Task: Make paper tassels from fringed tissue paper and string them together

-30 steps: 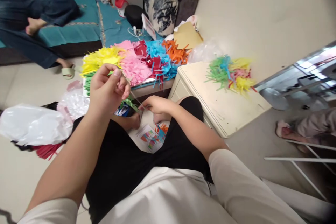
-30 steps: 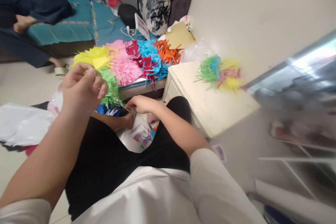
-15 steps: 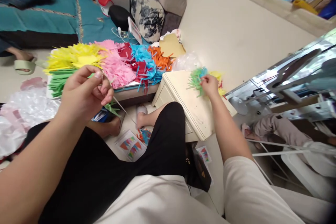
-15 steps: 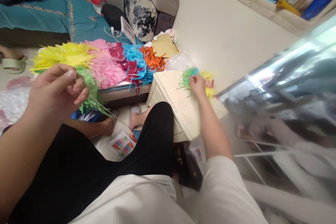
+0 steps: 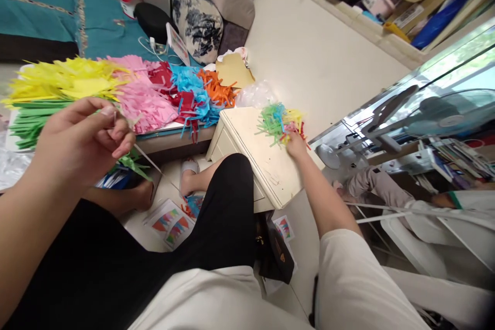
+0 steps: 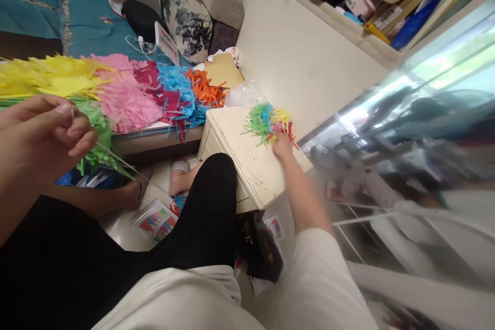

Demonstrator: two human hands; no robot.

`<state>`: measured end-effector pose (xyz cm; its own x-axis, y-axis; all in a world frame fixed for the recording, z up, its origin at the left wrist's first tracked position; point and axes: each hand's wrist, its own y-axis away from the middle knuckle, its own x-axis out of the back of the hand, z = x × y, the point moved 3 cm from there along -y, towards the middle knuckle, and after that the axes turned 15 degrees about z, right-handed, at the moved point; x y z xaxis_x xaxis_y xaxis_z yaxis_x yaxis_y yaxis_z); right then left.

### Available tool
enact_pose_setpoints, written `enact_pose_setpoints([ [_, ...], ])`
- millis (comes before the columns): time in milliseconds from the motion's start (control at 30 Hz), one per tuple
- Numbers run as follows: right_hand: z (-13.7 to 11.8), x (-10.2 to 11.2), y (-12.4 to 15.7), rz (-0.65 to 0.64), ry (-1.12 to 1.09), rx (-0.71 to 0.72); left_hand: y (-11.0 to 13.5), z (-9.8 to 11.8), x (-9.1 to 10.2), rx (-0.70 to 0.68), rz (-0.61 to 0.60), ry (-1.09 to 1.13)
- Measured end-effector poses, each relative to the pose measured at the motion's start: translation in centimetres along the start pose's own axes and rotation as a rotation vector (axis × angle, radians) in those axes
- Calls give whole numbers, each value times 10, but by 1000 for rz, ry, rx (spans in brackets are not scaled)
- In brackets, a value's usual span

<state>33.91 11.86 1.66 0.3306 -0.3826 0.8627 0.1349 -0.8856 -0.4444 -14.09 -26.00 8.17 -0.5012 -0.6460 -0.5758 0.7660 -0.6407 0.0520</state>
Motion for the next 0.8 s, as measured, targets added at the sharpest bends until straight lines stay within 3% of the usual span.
enact_pose_setpoints([
  [100,-19,-28,13,-97,-29,59,1,0,-2,1,7,-39],
  [167,-21,-31,15,-55,-101,69,3,0,-2,-4,11,-67],
  [333,11,5,-4,306,-240,-91,1,2,1,-43,20,-110],
  [467,26,30,-37,426,-235,-196,-2,-2,3,-53,-20,-103],
  [533,22,33,-56,379,-225,-212,0,-3,1,-32,-31,-57],
  [633,8,25,-77,180,-107,-252,4,-5,-3,2,-18,-31],
  [700,-2,18,-83,76,-22,-290,6,-5,-5,9,-8,-47],
  [800,-17,10,-82,34,36,-332,6,-6,-4,7,-9,-37],
])
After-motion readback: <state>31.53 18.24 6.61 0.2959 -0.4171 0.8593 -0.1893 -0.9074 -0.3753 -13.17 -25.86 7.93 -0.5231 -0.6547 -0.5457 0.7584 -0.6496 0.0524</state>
